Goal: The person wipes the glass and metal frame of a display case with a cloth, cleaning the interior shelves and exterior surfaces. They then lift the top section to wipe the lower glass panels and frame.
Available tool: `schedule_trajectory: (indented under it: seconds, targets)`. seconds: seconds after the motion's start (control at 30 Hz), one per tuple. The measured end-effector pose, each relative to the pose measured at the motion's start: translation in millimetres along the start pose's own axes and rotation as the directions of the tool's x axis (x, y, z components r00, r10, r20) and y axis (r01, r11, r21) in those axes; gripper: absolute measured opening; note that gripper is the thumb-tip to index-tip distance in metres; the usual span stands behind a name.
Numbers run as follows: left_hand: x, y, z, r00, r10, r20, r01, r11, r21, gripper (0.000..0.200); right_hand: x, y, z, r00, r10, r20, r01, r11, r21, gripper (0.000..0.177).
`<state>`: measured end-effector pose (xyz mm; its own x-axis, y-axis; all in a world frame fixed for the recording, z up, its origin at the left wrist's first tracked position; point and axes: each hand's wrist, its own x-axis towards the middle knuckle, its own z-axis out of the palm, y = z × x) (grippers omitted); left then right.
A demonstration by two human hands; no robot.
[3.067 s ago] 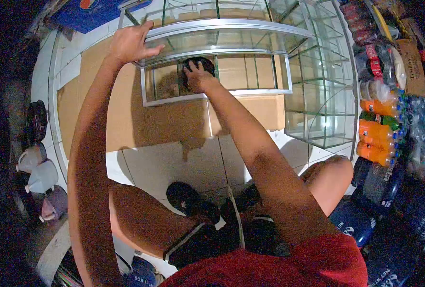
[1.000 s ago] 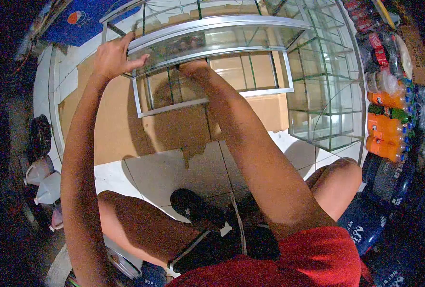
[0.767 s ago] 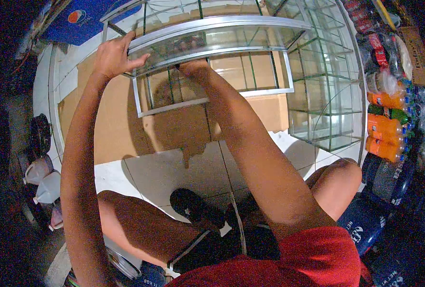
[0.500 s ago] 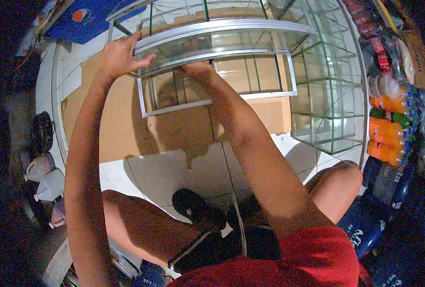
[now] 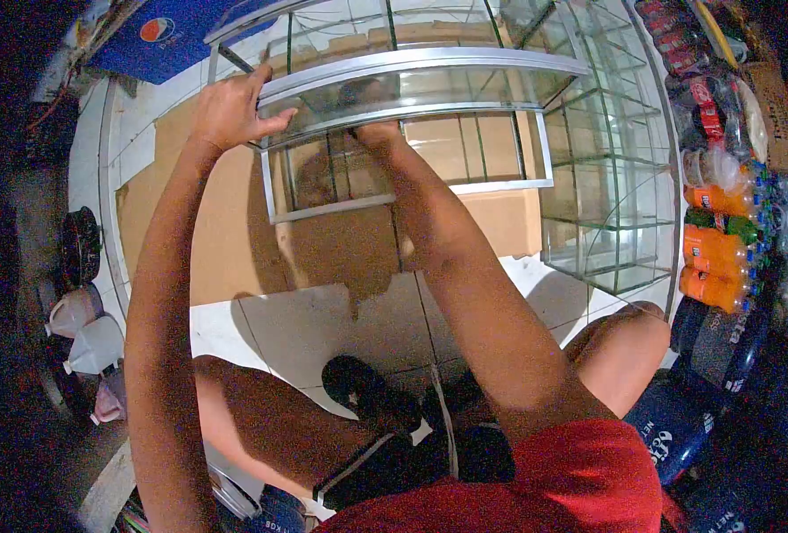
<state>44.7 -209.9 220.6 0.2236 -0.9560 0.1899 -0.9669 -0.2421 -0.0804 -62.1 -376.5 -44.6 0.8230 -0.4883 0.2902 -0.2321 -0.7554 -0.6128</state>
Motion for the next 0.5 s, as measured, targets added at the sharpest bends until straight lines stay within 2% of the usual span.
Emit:
schedule_trajectory:
  seconds: [0.13,0.17,0.23,0.3,0.33,0.4,0.43,0.5]
  targets:
    - [0.8,0.3,-1.4,0.999,0.002,0.036,-0.002,1.000,0.011,0.061,-11.6,-16.0,-18.5,0.999,-0.004,-0.034,0.004,1.000,0.012,0.039]
    - [0.8,0.5,-2.2,0.999,0.006,0.038,-0.006,1.000,0.013,0.061,-20.6,-46.9,-47.1,0.999,0.033,0.006,-0.033,0.999,-0.030,0.041]
    - [-0.4,-0.7,-2.0,0.999,0.007,0.044,-0.008,1.000,0.017,0.060,-24.1,-57.4,-53.5,0.996,0.072,0.047,-0.069,0.995,-0.071,0.043]
    - [0.6,0.1,-1.1,0.998,-0.006,0.060,0.006,1.000,-0.009,0.061,-14.3,-59.1,-52.6,0.929,0.175,0.327,-0.051,0.933,-0.355,0.048]
    - [1.5,0.2,-0.9,0.998,0.001,0.058,0.000,1.000,-0.012,0.061,-16.0,-51.2,-43.5,0.929,0.181,0.322,-0.057,0.932,-0.358,0.048]
    - [1.5,-0.2,-1.2,0.996,-0.014,0.085,0.013,1.000,0.015,0.063,-22.7,-38.0,-28.5,0.997,-0.075,0.036,0.083,0.923,-0.376,0.048]
    - [1.7,0.3,-0.2,0.996,-0.007,0.087,0.006,1.000,0.014,0.063,-22.7,-30.4,-23.5,0.997,-0.069,0.033,0.076,0.923,-0.377,0.048]
    - [1.4,-0.8,1.4,0.999,0.001,0.038,-0.001,1.000,-0.002,0.063,-19.3,-18.1,-13.3,0.972,-0.235,-0.015,0.229,0.958,-0.172,0.051]
